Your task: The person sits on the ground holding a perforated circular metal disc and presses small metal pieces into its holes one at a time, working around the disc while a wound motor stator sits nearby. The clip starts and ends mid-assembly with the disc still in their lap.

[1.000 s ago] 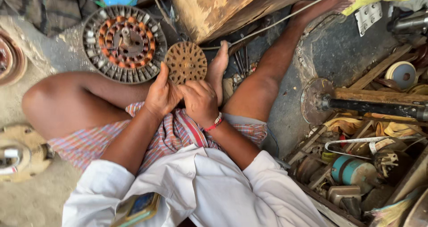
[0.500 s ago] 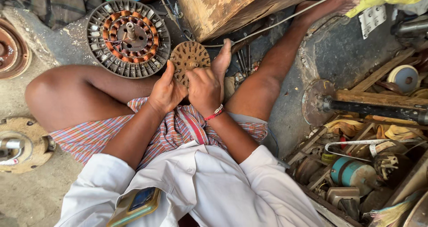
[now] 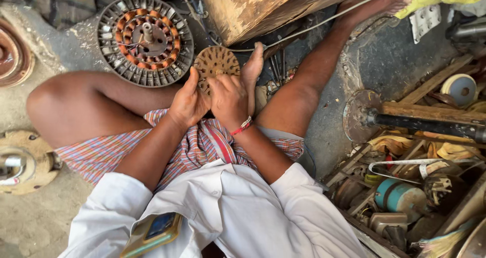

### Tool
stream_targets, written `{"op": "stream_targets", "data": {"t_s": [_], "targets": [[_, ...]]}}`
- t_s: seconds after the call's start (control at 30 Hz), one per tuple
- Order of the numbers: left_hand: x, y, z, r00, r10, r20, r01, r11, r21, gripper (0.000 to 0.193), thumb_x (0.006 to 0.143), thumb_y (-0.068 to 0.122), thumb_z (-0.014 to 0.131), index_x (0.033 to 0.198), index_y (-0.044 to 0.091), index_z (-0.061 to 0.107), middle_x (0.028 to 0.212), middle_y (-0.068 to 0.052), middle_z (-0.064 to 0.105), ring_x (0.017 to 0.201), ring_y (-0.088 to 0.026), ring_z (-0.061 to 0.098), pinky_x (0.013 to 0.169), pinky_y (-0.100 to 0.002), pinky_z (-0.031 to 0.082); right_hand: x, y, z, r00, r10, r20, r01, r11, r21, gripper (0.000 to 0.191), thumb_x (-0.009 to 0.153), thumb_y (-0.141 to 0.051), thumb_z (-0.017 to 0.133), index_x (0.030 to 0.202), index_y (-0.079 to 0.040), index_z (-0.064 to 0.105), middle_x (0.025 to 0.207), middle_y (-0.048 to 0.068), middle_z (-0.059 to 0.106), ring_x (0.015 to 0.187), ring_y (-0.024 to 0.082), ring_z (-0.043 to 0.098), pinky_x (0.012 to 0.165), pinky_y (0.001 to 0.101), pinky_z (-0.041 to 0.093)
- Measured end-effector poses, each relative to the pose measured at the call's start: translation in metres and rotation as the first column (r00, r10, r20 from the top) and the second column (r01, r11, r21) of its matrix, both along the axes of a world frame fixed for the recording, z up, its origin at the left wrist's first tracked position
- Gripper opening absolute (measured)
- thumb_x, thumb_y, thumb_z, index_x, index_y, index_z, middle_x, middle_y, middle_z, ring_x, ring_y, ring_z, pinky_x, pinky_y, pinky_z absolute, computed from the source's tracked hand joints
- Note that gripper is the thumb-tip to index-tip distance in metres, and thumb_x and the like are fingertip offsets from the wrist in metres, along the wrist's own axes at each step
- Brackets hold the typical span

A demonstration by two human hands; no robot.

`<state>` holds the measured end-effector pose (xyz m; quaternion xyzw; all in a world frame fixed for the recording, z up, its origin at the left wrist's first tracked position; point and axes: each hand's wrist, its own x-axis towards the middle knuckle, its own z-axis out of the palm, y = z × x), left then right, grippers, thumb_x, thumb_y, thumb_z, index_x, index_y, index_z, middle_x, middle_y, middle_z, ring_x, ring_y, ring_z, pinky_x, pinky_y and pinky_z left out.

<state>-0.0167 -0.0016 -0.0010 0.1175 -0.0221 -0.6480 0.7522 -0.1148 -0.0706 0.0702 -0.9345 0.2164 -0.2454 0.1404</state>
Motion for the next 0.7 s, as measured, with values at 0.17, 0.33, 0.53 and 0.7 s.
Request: {"op": "stream_targets", "data": {"t_s": [0.17,0.33,0.53,0.7], "targets": [[0.0,-0.002,0.004,0.999,-0.034,-0.031,0.035,0.999,0.016,0.07,0.104,0.057,0.044,0.15,0.005,0.046,0.148,-0.012,0.056,0.137,-0.026,0.055,0.119,-0.045,0.042,0.003,0.0,0.006,0.996,0.022,-0.088,-0.024,0.999,-0.023,0.019,0.092,-0.011,0.062,0.109,-0.01,0.071,0.103,0.009,0.067,0.096,0.033,0.063,0.088,0.0449,0.05],[0.0,-0.002,0.005,0.997,-0.058,-0.049,0.057,0.998,-0.009,0.069,0.106,0.057,0.043,0.149,0.003,0.047,0.146,-0.014,0.057,0.134,-0.028,0.056,0.118,-0.047,0.043,0.002,0.002,0.008,0.994,0.068,-0.08,-0.068,0.998,0.002,0.021,0.088,-0.015,0.065,0.106,-0.007,0.07,0.099,0.01,0.066,0.094,0.034,0.062,0.085,0.0454,0.049],[-0.002,0.001,-0.004,0.998,-0.022,-0.055,0.023,1.0,0.019,0.066,0.107,0.056,0.042,0.15,0.005,0.047,0.147,-0.013,0.056,0.136,-0.027,0.055,0.119,-0.046,0.043,-0.001,0.001,-0.001,0.998,0.014,-0.056,-0.014,1.0,0.012,0.017,0.095,-0.011,0.063,0.11,-0.008,0.07,0.104,0.009,0.067,0.099,0.032,0.063,0.09,0.0444,0.051],[-0.003,-0.001,-0.012,0.995,-0.052,-0.086,0.051,0.999,-0.018,0.069,0.107,0.056,0.041,0.149,0.003,0.048,0.147,-0.015,0.057,0.135,-0.029,0.057,0.118,-0.048,0.044,-0.003,0.003,-0.007,0.996,0.057,-0.074,-0.055,0.998,0.037,0.015,0.091,-0.016,0.066,0.104,-0.009,0.07,0.1,0.009,0.067,0.095,0.033,0.064,0.085,0.0464,0.05]]}}
